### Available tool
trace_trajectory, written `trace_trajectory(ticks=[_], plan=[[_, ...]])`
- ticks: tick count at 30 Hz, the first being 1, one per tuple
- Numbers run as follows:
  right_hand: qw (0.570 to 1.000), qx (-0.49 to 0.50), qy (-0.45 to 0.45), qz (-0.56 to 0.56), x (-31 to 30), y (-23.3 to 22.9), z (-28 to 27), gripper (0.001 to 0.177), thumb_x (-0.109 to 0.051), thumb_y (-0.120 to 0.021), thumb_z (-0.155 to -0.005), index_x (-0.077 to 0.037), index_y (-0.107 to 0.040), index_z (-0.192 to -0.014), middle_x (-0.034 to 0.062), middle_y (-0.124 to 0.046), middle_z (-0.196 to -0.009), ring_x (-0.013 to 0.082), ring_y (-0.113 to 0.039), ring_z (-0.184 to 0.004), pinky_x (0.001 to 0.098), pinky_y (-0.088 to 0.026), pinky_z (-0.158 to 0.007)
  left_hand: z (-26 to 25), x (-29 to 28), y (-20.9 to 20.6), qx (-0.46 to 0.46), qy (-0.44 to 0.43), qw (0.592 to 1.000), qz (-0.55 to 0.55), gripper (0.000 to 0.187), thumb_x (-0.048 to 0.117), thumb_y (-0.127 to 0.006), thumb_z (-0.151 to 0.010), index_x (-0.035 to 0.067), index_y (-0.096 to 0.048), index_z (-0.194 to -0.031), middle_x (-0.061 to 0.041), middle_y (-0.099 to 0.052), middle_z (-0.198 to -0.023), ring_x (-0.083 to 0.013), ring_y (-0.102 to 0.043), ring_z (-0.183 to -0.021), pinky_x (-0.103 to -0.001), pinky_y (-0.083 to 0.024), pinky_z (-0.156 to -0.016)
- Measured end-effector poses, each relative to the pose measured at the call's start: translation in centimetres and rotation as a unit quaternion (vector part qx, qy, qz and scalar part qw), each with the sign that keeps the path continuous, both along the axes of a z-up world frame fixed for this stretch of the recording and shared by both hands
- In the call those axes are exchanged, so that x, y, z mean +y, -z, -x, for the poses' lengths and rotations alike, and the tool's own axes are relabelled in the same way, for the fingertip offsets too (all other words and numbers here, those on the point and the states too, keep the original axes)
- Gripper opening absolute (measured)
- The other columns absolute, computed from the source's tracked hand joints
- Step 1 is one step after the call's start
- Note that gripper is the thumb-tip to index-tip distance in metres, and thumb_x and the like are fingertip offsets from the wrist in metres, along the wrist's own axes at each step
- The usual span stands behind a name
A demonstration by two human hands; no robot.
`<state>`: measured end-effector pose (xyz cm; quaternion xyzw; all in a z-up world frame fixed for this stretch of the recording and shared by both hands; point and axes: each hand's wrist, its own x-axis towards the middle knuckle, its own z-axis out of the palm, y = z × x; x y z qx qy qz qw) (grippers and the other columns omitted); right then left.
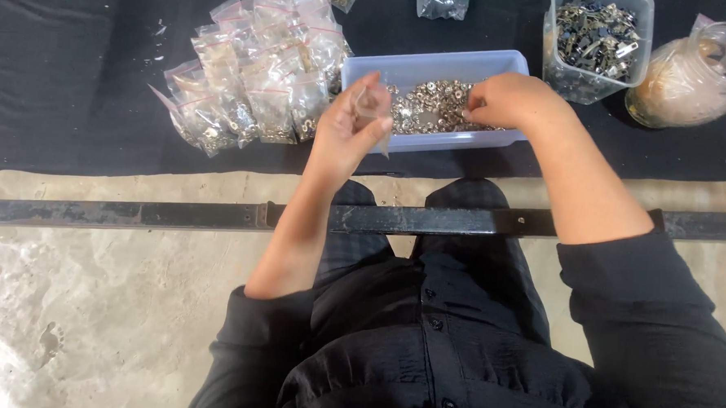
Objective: Packaging small metal components into individual plastic bags and sealing them manually.
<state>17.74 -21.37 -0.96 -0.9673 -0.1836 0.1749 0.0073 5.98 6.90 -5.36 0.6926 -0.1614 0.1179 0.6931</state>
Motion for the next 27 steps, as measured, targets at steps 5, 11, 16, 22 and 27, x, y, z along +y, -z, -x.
trace_trajectory(ticks=[5, 11, 16, 22, 27], plan=[[0.99, 0.112, 0.023, 0.082, 2.0, -2.2, 1.9, 0.036, -0.034, -0.048, -0.106, -0.014, -0.071, -0.126, 0.0124, -0.071, -0.125, 0.0356, -0.067, -0.11, 0.048, -0.053, -0.089, -1.4, -2.3, -2.2, 0.012, -0.085, 0.994, -0.068, 0.066, 0.039, -0.068, -0.098, 0.018, -0.041, -0.154, -0.003, -0.064, -0.137, -0.0191, -0.06, -0.127, -0.041, -0.047, -0.112], [0.991, 0.123, 0.044, 0.023, 1.2, -1.5, 2.9, 0.032, -0.033, -0.053, -0.105, -0.012, -0.073, -0.12, 0.0119, -0.071, -0.119, 0.0339, -0.065, -0.104, 0.0455, -0.051, -0.085, -3.2, -2.6, -0.5, -0.024, -0.117, 0.993, -0.021, 0.064, 0.033, -0.071, -0.101, 0.015, -0.039, -0.155, -0.007, -0.061, -0.142, -0.0281, -0.053, -0.144, -0.047, -0.039, -0.123], [0.996, 0.082, 0.035, 0.018, 1.9, -1.9, 3.1, 0.054, -0.038, -0.066, -0.096, -0.024, -0.055, -0.148, 0.0105, -0.064, -0.138, 0.0382, -0.065, -0.114, 0.0488, -0.053, -0.089, -3.3, -2.5, -0.8, -0.005, -0.085, 0.996, -0.01, 0.064, 0.028, -0.072, -0.101, 0.015, -0.04, -0.155, -0.006, -0.06, -0.145, -0.03, -0.047, -0.149, -0.045, -0.038, -0.124], [0.994, 0.111, 0.024, -0.012, 2.9, -0.8, 1.9, 0.051, -0.028, -0.069, -0.095, -0.03, -0.059, -0.145, 0.0101, -0.051, -0.142, 0.0356, -0.057, -0.125, 0.0467, -0.049, -0.1, -2.6, -2.5, -1.3, 0.038, -0.106, 0.99, -0.086, 0.07, 0.034, -0.072, -0.097, 0.015, -0.039, -0.155, -0.004, -0.065, -0.14, -0.025, -0.056, -0.142, -0.043, -0.043, -0.116], [0.994, 0.107, 0.018, -0.012, 3.5, -1.1, 1.7, 0.033, -0.026, -0.07, -0.094, -0.022, -0.07, -0.127, 0.0098, -0.06, -0.134, 0.0347, -0.062, -0.112, 0.0467, -0.052, -0.088, -2.2, -2.7, -1.2, 0.05, -0.107, 0.989, -0.093, 0.07, 0.036, -0.072, -0.097, 0.015, -0.038, -0.155, -0.003, -0.066, -0.138, -0.0222, -0.055, -0.14, -0.042, -0.043, -0.114]])
